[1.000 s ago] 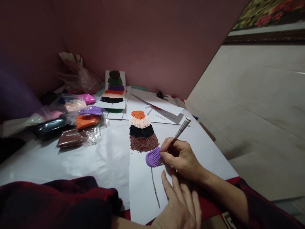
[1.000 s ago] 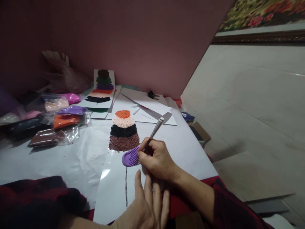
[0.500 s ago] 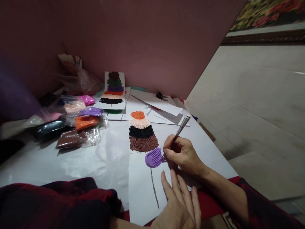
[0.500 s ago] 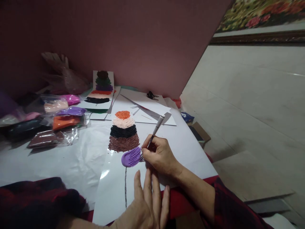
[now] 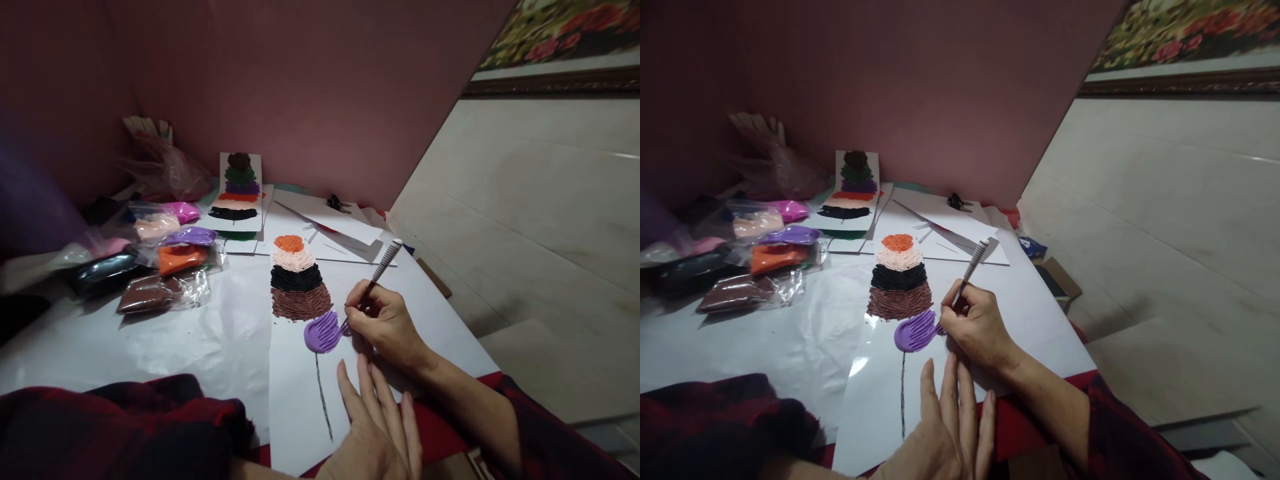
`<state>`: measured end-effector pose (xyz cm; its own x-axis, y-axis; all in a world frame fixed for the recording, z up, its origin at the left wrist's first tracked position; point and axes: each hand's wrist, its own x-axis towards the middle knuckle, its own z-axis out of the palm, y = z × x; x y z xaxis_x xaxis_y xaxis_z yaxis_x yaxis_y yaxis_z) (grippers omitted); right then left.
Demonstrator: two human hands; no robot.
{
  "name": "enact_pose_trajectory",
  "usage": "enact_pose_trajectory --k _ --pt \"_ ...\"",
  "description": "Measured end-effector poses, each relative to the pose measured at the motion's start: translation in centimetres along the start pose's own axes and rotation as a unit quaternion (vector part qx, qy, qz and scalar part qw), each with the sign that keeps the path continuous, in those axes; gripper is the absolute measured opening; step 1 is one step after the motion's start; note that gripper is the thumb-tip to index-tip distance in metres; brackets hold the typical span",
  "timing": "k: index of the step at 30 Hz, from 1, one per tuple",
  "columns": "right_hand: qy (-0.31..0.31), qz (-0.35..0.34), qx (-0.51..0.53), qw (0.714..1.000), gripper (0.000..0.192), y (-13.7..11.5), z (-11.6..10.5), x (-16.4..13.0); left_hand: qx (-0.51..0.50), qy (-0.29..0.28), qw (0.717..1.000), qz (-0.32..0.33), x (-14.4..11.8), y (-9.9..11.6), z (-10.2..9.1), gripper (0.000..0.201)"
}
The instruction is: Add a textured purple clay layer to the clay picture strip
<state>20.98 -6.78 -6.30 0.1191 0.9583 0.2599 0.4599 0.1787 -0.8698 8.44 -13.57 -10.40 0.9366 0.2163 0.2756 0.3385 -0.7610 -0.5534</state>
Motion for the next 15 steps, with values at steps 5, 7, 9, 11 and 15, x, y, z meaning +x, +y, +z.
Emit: enact_pose_trajectory --k 5,7,9,11,15 --pt "0.037 -0.004 0.037 0.999 0.012 0.23 -0.02 0.16 -0.002 0.023 1.0 -0.011 0.09 0.01 0.15 0.041" --pt "0.073 -0.009 0.072 0.995 0.011 0.27 -0.05 0.21 -0.005 0.031 0.999 -0.026 0.09 0.04 0.19 0.039" --pt "0.108 -0.022 0.098 0.989 0.011 0.25 -0.03 0.23 0.002 0.024 0.999 -0.027 0.06 0.07 0.14 0.039" --pt "0.108 -0.021 0.11 0.988 0.012 0.16 0.05 0.22 0.044 -0.01 0.999 -0.005 0.01 0.11 0.0 0.044" --pt "0.051 0.034 0.11 0.992 0.015 -0.1 0.2 0.23 0.147 -0.089 0.985 0.032 -0.06 0.29 -0.31 0.055"
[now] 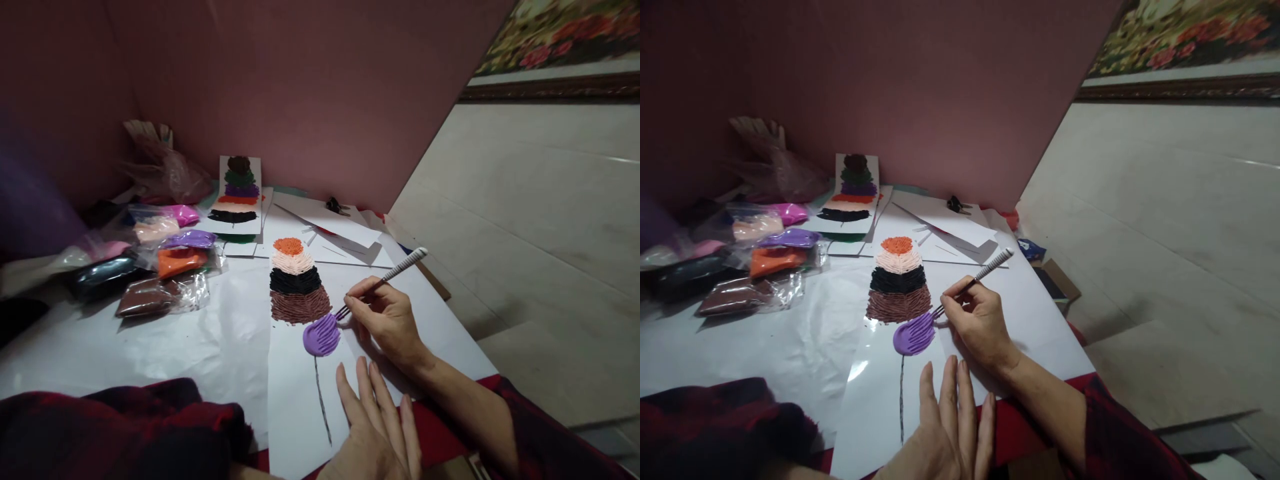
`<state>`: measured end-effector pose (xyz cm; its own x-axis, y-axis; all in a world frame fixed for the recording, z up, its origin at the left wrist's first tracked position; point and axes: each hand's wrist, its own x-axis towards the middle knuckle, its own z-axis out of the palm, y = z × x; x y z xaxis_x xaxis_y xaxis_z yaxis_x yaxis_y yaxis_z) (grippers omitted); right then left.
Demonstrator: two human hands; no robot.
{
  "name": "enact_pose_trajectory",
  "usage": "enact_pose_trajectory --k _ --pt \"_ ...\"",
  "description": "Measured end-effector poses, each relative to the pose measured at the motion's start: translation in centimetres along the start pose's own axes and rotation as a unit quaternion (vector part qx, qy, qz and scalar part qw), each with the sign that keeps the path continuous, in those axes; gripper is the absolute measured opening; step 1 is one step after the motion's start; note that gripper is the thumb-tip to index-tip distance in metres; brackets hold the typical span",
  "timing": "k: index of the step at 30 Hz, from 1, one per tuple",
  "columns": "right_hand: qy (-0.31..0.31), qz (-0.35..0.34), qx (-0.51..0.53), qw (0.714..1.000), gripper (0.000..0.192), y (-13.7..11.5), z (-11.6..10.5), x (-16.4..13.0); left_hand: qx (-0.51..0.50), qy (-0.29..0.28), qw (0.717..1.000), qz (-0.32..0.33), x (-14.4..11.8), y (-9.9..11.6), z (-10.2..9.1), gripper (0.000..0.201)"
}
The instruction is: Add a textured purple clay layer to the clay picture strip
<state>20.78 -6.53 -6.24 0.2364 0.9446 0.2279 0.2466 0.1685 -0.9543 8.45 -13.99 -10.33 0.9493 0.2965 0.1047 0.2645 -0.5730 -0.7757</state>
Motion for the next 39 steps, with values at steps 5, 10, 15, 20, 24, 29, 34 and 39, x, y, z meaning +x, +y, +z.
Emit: enact_pose_trajectory --k 5,10,15,20,24,29,34,39 --pt "-0.021 -0.003 -0.008 1.0 0.015 -0.2 0.0 0.0 0.056 -0.041 0.998 0.007 0.0 0.4 -0.3 0.056" --pt "-0.028 -0.015 -0.014 0.999 0.013 -0.1 0.1 0.1 0.1 -0.076 0.992 0.025 0.2 0.6 -0.5 0.057" --pt "-0.044 -0.028 -0.044 0.998 0.009 0.3 0.0 0.1 0.082 -0.072 0.994 0.019 0.3 0.6 -0.6 0.055" --pt "-0.028 -0.049 -0.086 0.995 0.008 0.6 -0.2 0.2 0.048 -0.036 0.998 0.007 0.0 0.3 -0.3 0.057" --pt "-0.002 -0.039 -0.083 0.996 0.012 0.7 -0.2 0.1 0.02 -0.006 1.0 -0.001 -0.1 0.0 -0.1 0.056" --pt "0.069 -0.065 -0.036 0.995 0.011 0.6 -0.1 0.1 -0.02 0.031 0.999 -0.003 0.0 0.0 0.3 0.056" --pt "0.116 -0.074 0.015 0.99 0.014 0.2 0.0 0.4 -0.116 0.105 0.986 -0.054 0.4 0.6 0.8 0.045" --pt "0.048 -0.025 0.023 0.998 0.016 0.4 0.3 0.4 -0.16 0.122 0.977 -0.076 0.4 0.7 1.0 0.039"
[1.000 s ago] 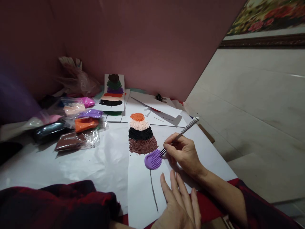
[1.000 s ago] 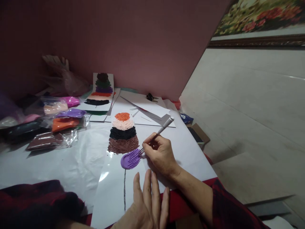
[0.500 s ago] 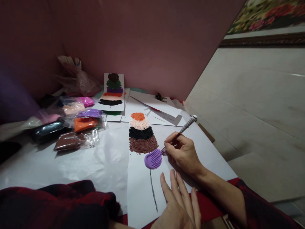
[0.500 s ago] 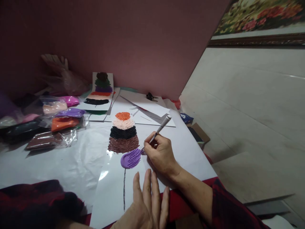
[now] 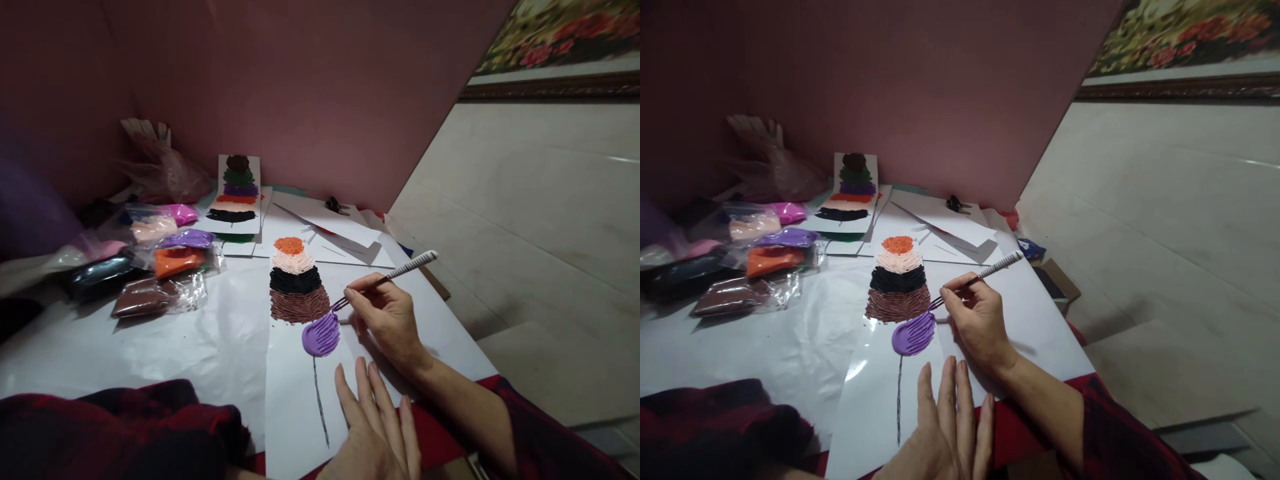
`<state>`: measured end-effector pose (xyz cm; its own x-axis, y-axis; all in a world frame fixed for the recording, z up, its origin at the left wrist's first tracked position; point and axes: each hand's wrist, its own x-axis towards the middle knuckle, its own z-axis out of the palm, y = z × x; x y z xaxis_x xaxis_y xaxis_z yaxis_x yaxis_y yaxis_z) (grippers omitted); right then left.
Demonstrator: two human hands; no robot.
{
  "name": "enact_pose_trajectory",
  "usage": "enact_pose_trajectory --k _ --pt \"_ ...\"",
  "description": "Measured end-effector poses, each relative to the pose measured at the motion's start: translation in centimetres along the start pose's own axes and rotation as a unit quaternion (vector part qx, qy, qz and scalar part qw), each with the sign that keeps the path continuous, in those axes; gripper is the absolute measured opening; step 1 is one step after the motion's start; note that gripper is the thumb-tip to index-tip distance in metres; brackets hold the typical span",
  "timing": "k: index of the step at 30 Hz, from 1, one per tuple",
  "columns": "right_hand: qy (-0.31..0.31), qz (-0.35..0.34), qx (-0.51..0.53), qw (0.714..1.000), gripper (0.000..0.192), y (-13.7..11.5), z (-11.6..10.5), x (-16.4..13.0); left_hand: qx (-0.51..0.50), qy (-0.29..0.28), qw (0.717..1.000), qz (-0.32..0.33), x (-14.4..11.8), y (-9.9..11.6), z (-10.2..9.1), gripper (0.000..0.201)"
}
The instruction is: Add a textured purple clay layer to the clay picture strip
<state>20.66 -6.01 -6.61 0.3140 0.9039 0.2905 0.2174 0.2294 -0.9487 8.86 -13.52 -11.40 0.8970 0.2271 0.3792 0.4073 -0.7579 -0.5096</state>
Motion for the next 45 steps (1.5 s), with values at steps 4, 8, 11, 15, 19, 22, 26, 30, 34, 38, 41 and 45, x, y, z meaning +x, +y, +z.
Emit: enact_pose_trajectory --k 4,8,11,15,19,22,26,30,34,38,41,45 --pt "-0.003 0.009 0.008 1.0 0.016 -0.08 0.05 0.02 0.002 0.013 1.0 0.002 0.02 -0.25 -0.06 0.038" --pt "-0.011 0.002 -0.017 1.0 0.014 -0.23 0.02 0.07 0.003 0.02 1.0 -0.001 0.03 -0.41 -0.18 0.038" --pt "-0.019 -0.002 -0.043 0.999 0.013 -0.15 -0.05 0.07 0.003 0.011 1.0 0.0 0.0 -0.41 -0.25 0.039" --pt "-0.007 0.001 -0.041 0.999 0.013 -0.14 -0.11 0.03 0.008 0.009 1.0 0.007 -0.03 -0.28 -0.19 0.04" --pt "-0.052 0.015 -0.026 0.998 0.013 -0.19 -0.04 -0.1 0.004 0.005 1.0 -0.001 0.0 -0.2 -0.22 0.04" --pt "-0.078 0.006 -0.037 0.996 0.011 0.06 -0.09 -0.12 0.009 -0.001 1.0 -0.002 0.04 -0.27 -0.38 0.04" --pt "-0.084 0.004 -0.059 0.995 0.01 0.58 -0.23 0.03 0.002 -0.005 1.0 -0.003 0.04 -0.38 -0.51 0.039" --pt "-0.079 0.026 -0.059 0.995 0.012 0.7 -0.16 0.16 -0.005 -0.01 1.0 0.003 0.0 -0.38 -0.46 0.04" --pt "-0.072 0.028 -0.068 0.995 0.013 0.41 -0.11 0.16 0.003 -0.013 1.0 0.011 0.0 -0.34 -0.46 0.041" --pt "-0.075 0.017 -0.08 0.994 0.013 0.26 -0.19 0.12 0.008 -0.025 1.0 0.017 0.08 -0.41 -0.62 0.043" --pt "-0.071 0.011 -0.077 0.994 0.013 0.4 -0.18 0.08 0.014 -0.029 0.999 0.017 0.11 -0.43 -0.7 0.042" --pt "-0.055 -0.011 -0.063 0.996 0.012 0.57 -0.1 -0.02 0.022 -0.032 0.999 0.018 0.03 -0.26 -0.48 0.043"
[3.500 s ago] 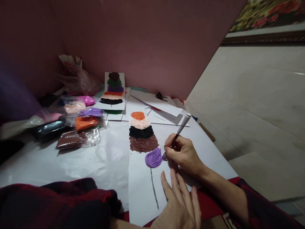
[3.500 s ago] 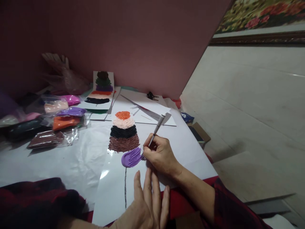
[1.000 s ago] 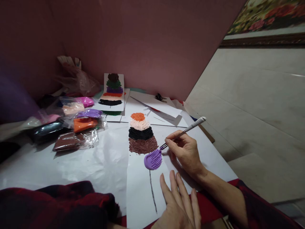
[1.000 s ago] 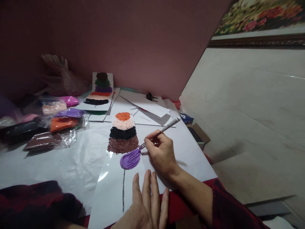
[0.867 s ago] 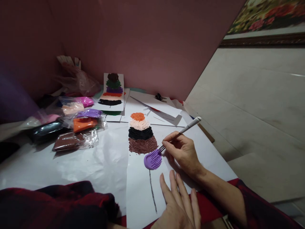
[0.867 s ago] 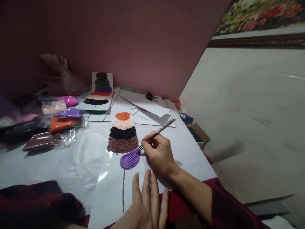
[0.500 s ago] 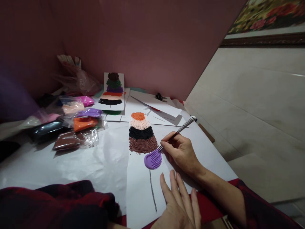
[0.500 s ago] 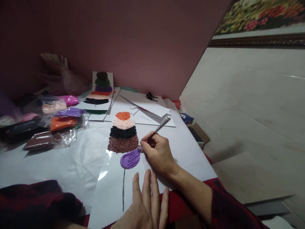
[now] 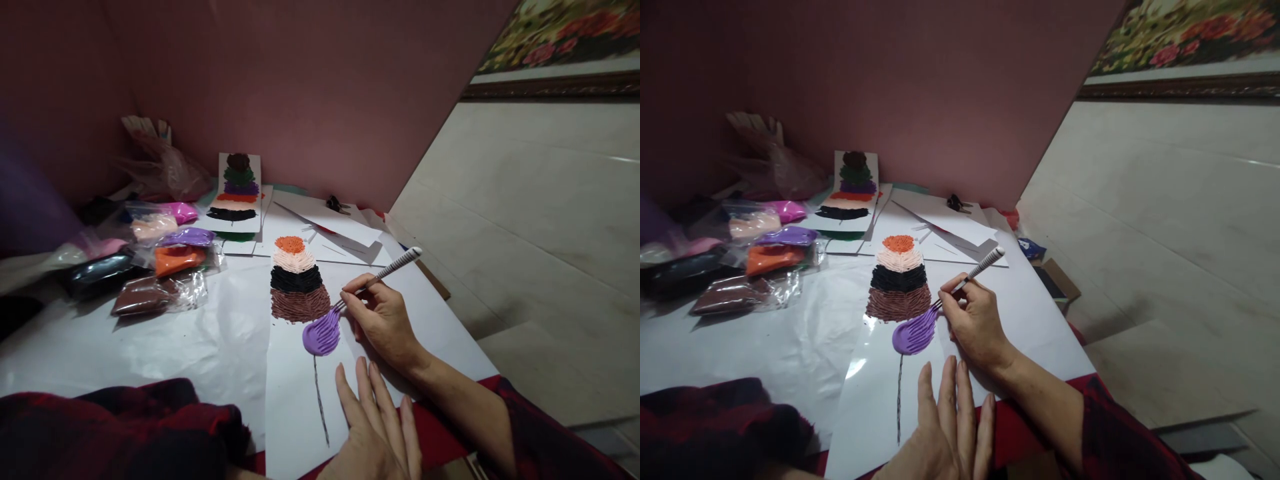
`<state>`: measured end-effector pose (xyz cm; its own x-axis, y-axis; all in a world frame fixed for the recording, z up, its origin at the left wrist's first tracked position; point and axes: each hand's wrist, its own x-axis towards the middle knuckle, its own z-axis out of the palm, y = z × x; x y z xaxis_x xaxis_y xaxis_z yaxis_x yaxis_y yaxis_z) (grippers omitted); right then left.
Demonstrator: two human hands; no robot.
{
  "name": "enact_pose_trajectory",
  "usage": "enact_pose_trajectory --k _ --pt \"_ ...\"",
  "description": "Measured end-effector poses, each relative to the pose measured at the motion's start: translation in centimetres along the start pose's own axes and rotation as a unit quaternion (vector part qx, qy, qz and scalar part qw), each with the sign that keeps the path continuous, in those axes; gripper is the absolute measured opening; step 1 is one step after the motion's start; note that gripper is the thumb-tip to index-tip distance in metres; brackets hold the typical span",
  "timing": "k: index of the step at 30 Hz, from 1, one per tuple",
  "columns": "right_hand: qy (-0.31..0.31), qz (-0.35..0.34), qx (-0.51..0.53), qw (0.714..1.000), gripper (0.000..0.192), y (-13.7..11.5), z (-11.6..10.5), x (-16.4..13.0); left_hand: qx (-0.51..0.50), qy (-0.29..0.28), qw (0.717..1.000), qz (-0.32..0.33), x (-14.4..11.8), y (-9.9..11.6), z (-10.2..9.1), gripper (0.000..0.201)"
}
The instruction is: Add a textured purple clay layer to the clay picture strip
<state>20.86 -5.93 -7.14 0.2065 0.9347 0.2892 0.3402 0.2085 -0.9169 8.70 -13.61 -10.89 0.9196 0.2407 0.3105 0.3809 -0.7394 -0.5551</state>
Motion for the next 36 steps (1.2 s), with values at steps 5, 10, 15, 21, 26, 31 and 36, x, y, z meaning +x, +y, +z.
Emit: enact_pose_trajectory --k 5,10,15,21,26,31,36 --pt "0.124 -0.081 0.02 0.989 0.008 -0.7 0.0 -0.1 0.009 0.043 0.999 -0.004 -0.1 0.2 0.6 0.042" --pt "0.198 -0.162 0.044 0.966 0.006 -1.6 -0.2 -0.3 0.014 0.059 0.998 -0.009 0.0 -0.1 0.5 0.041" --pt "0.147 -0.133 0.068 0.978 0.008 -1.9 -0.4 -0.7 0.017 0.055 0.998 -0.006 -0.1 -0.3 0.3 0.042" --pt "0.049 -0.053 0.042 0.996 0.009 -1.5 -0.5 -0.7 0.009 0.053 0.999 -0.004 0.0 -0.3 0.2 0.039" --pt "-0.002 -0.01 0.03 0.999 0.011 -1.8 -0.4 -0.7 -0.017 0.063 0.998 -0.017 0.0 -0.1 0.5 0.038" --pt "-0.032 0.004 0.054 0.998 0.011 -1.8 -0.2 -1.0 -0.037 0.067 0.997 -0.017 -0.1 -0.2 0.5 0.037" --pt "0.013 -0.008 0.07 0.997 0.012 -1.3 0.0 -1.0 -0.042 0.106 0.992 -0.049 0.2 -0.3 0.3 0.031"
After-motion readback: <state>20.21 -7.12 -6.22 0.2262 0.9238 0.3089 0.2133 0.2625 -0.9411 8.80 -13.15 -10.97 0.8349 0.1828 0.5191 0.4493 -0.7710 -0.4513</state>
